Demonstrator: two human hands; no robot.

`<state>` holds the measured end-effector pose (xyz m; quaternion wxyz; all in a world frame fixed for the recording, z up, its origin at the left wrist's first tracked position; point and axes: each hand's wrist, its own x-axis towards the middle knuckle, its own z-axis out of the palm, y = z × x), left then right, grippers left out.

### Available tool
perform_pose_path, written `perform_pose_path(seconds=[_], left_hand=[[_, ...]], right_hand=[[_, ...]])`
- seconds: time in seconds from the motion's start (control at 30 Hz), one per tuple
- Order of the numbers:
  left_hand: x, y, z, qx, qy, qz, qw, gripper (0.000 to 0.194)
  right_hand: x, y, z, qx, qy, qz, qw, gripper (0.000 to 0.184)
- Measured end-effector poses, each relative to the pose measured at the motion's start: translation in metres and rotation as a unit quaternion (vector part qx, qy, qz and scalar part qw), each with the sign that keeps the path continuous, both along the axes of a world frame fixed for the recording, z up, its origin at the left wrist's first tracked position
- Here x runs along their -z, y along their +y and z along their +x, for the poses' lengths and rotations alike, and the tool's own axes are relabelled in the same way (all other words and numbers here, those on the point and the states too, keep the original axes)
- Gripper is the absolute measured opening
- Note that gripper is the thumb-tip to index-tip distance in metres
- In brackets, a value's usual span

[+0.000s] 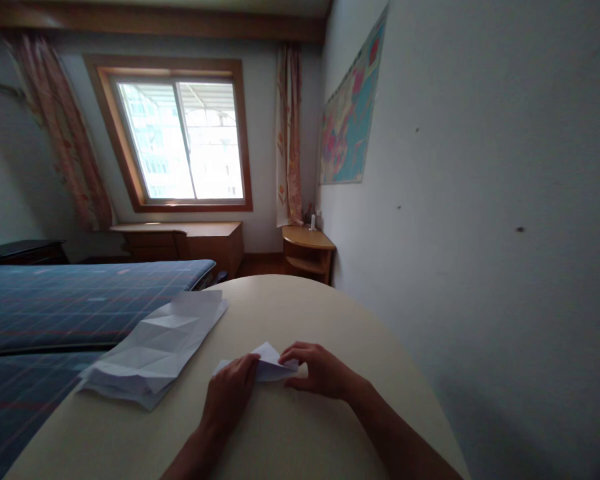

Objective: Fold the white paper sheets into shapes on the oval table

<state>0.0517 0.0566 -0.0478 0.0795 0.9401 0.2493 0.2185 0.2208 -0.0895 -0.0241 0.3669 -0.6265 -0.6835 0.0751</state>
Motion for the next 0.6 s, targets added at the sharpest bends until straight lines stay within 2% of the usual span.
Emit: perform_pose_path(seconds=[0.13,0.3,0.4,0.53,0.6], left_hand=[[0.004,0.004,0.0,0.041,-0.02,-0.003,0.999,0.024],[0.006,0.006,-0.001,0.044,-0.009,-0.019,0.999,0.027],[0.007,0.004,0.0,0.049,0.003,-0.022,0.999,0.028],[0.005,-0.002,0.002,0.07,0.009,-0.011,0.997,0.024],[0.003,-0.005,0.002,0.096,0.013,-0.01,0.995,0.022]], right_hand=[[0.001,0.0,0.004,-0.015,0.037,0.017,0.999,0.028],[-0.001,-0.002,0.004,-0.036,0.069,0.033,0.996,0.031],[0.001,-0.002,0.007,-0.016,0.065,0.027,0.997,0.03],[0.011,0.003,0.012,0.037,0.059,0.033,0.997,0.018],[0.014,0.005,0.014,0.047,0.058,0.036,0.997,0.023]])
